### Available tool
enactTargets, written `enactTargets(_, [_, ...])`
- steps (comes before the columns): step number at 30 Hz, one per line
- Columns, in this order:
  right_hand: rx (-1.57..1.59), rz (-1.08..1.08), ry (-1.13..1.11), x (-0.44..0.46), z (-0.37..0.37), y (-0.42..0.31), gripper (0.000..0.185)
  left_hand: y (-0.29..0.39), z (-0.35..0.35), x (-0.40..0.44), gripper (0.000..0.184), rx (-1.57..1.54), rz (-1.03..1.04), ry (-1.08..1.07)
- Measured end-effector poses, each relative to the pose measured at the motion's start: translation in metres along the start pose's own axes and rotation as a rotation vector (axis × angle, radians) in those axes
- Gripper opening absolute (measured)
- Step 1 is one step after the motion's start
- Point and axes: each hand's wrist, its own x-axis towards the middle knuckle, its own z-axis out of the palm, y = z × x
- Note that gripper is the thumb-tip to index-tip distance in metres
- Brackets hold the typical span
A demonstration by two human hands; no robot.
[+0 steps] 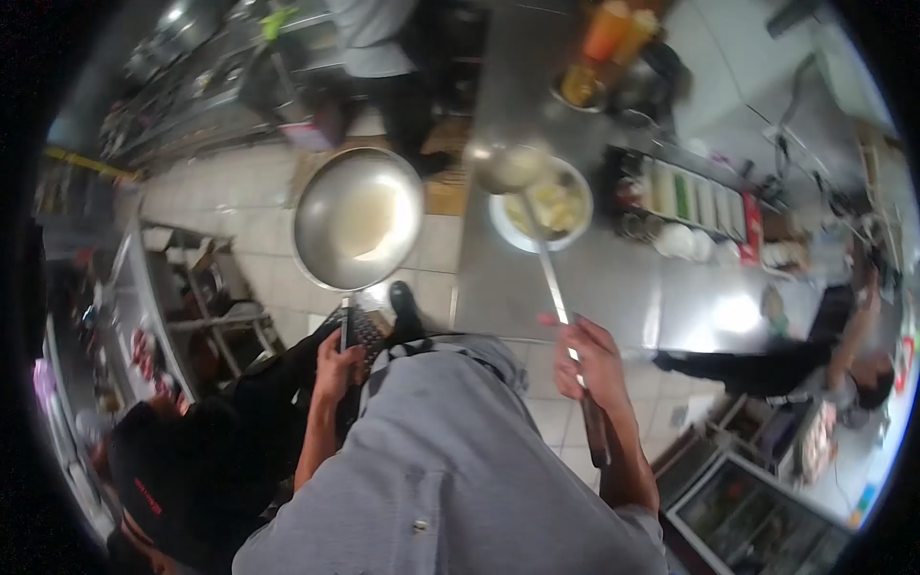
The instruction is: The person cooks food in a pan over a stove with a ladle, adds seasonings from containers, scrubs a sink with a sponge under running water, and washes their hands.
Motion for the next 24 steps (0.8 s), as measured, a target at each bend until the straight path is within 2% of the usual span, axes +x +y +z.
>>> enactTargets(2, [-0.019, 0.008, -0.021, 0.002, 0.008, -0.016, 0.035, 0.009, 0.008, -0.001, 0.013, -0.08, -0.005, -0.021])
enactTargets(4, [-0.094, 0.061, -0.15, 0.013, 0.02, -0.023, 0.033, 0.016, 0.008, 0.0, 0.012, -0.09, -0.017, -0.022])
enactTargets(8, [-0.17, 0.143, -0.199, 0.064, 0.081, -0.015, 0.032, 0.03, -0.021, 0.018, 0.015, -0.09, -0.044, -0.027])
enactTargets(10, [-0.199, 0.119, -0.356, 0.1, 0.104, 0.003, 0.032, 0.039, -0.037, 0.028, 0.016, -0.084, -0.048, -0.017])
enactTargets(11, [-0.201, 0.122, -0.358, 0.115, 0.119, 0.01, 0.032, 0.044, -0.047, 0.033, 0.016, -0.087, -0.046, -0.016])
enactTargets(15, [-0.451, 0.127, -0.478, 0.168, 0.184, 0.026, 0.034, 0.064, -0.09, 0.053, 0.016, -0.115, -0.042, 0.031])
enactTargets(16, [-0.6, 0.081, -0.427, 0.18, 0.199, 0.03, 0.034, 0.066, -0.106, 0.062, 0.017, -0.032, -0.071, 0.05])
enactTargets(17, [-0.748, 0.023, -0.393, 0.192, 0.216, 0.035, 0.033, 0.072, -0.118, 0.065, 0.017, -0.079, -0.058, 0.082])
enactTargets(19, [-0.919, -0.176, -0.427, 0.218, 0.248, 0.041, 0.034, 0.095, -0.146, 0.072, 0.017, -0.127, -0.05, 0.078])
enactTargets(20, [-0.94, -0.179, -0.495, 0.228, 0.266, 0.044, 0.034, 0.09, -0.164, 0.082, 0.015, -0.115, -0.036, 0.087])
enactTargets(22, [-1.226, -0.462, -0.357, 0.252, 0.295, 0.046, 0.039, 0.095, -0.187, 0.097, 0.014, -0.154, -0.004, 0.101])
enactTargets(23, [-1.237, -0.464, -0.405, 0.263, 0.31, 0.047, 0.039, 0.098, -0.193, 0.101, 0.015, -0.159, -0.012, 0.12])
enactTargets(24, [-1.263, -0.527, -0.354, 0.272, 0.325, 0.048, 0.042, 0.1, -0.2, 0.106, 0.015, -0.176, -0.012, 0.158])
